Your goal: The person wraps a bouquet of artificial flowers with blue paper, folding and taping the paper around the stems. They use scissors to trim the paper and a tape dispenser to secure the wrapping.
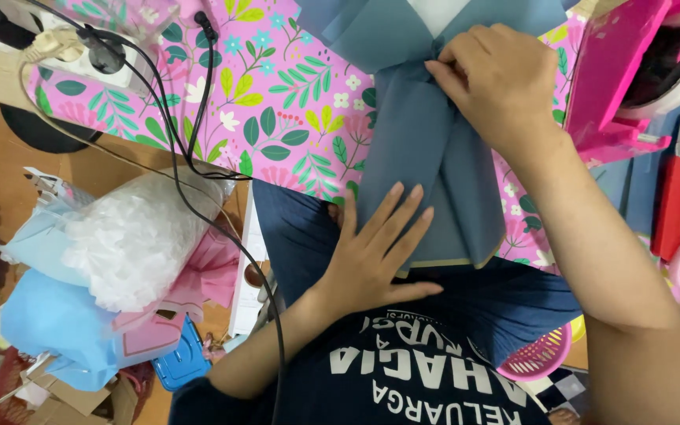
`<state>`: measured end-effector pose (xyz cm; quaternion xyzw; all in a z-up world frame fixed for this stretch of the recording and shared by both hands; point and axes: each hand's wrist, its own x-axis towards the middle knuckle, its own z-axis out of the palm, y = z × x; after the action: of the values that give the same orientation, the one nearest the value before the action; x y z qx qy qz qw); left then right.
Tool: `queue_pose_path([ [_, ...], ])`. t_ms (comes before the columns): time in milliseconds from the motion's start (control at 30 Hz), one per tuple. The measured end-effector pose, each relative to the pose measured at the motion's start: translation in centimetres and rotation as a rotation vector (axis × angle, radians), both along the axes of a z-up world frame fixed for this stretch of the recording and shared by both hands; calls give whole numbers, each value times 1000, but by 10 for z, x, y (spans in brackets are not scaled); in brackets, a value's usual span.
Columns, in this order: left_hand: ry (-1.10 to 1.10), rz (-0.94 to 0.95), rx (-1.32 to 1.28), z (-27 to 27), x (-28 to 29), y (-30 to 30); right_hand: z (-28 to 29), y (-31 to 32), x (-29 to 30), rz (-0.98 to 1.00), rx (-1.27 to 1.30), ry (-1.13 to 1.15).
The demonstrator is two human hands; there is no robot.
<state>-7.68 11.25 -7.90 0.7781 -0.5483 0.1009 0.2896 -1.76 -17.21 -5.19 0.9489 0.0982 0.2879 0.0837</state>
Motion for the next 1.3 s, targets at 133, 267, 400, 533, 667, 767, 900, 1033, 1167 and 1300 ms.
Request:
queue_pose_path([
  [133,-74,39,-194,-45,-11,26,-4,-4,1,-11,-40,18],
  [267,-228,57,-233,-54,-1,39,-3,-7,1,18,-88,0],
  [400,-384,-3,-175,-35,11,33,-1,-9,1,-22,-123,29],
  [533,-322,-15,-325,-28,9,19,-5,-8,0,-66,-25,99],
  [667,-258,19,-396,-27,9,13,-7,-5,0,-80,-24,100],
  [767,-256,29,-435,-28,9,10,-9,-6,0,-89,-21,125],
  [900,-240,29,-455,-32,8,9,-9,-5,1,-103,-10,148],
  [1033,-250,63,-455,-41,4,19,2,-2,0,-158,230,263],
  [1167,153,154,-550,5,17,32,55,12,-17,-66,781,445],
  [1300,578,174,-315,56,53,10,100,38,-43,-48,1094,589],
])
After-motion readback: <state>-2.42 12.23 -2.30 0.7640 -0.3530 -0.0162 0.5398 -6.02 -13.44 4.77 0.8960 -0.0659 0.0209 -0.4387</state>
